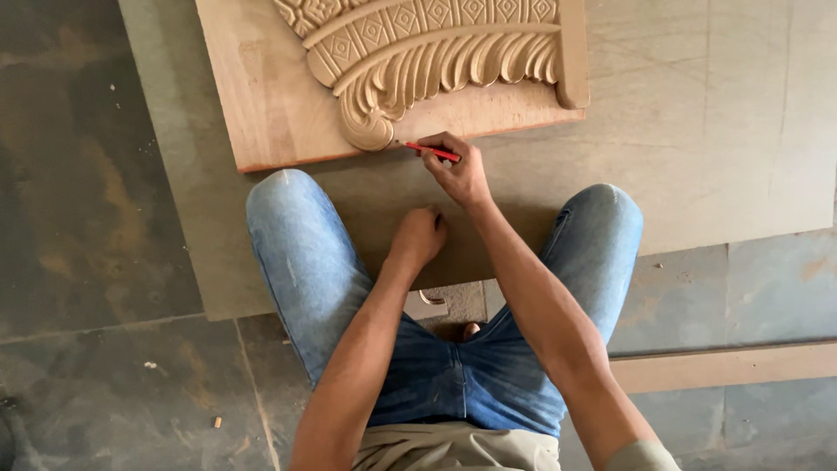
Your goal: The person uses a red pencil to trace the edges of a pre-carved wooden panel. They move around the panel, sitting on the floor to reach different sections and carefully outline the decorative patterns.
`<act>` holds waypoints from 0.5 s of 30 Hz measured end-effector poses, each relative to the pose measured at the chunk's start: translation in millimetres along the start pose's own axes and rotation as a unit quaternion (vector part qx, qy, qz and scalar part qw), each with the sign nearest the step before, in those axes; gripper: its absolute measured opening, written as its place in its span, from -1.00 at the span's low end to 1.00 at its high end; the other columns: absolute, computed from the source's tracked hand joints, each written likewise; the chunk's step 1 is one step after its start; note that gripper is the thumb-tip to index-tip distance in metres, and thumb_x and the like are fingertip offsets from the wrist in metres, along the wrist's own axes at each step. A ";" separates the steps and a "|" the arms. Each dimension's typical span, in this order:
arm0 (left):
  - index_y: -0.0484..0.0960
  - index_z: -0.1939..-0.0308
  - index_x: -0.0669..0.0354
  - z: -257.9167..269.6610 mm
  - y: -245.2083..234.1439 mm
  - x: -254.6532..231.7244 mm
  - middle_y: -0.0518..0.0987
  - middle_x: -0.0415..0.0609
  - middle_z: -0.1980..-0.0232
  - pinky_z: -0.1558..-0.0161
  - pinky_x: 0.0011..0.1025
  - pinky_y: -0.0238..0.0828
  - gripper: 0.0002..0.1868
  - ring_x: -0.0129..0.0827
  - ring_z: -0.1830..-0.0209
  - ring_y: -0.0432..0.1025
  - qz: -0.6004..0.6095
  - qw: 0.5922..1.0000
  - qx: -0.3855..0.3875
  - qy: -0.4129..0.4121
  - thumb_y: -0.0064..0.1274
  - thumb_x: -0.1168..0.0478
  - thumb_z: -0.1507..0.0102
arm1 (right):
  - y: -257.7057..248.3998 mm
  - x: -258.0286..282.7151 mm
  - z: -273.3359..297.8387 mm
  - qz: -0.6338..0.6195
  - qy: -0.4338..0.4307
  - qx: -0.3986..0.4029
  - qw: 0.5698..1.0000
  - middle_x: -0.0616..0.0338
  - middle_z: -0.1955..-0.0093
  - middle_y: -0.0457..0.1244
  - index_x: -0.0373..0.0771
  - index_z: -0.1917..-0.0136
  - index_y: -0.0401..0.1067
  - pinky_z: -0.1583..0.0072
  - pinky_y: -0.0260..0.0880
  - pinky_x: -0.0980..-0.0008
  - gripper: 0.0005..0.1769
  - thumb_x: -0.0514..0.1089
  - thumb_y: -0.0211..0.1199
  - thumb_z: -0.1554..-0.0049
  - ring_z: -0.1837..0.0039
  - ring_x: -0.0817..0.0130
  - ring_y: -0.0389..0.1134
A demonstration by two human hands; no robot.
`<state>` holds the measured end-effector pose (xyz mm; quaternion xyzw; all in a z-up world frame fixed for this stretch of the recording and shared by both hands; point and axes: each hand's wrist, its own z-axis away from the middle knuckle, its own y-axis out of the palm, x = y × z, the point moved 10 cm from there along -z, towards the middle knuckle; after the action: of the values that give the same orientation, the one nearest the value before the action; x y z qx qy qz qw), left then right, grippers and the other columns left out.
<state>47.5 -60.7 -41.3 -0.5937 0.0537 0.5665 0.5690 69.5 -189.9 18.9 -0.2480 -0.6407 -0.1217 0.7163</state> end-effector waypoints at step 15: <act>0.63 0.27 0.33 0.2 -2.5 -1.7 0.60 0.37 0.22 0.08 0.12 0.40 -0.71 0.30 0.14 0.48 0.009 0.999 0.018 -0.031 -0.02 0.13 -0.29 | -52.0 -15.7 -6.9 -0.030 0.007 -0.120 0.992 0.12 0.08 0.44 -0.41 -0.07 0.54 -0.06 0.44 0.49 -0.83 -0.30 0.23 -0.23 0.03 0.53 0.40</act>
<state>48.6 -60.7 -38.4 -0.5650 0.0522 0.5886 0.5758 47.5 -239.7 13.6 -0.3117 -0.6239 -0.2207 0.6818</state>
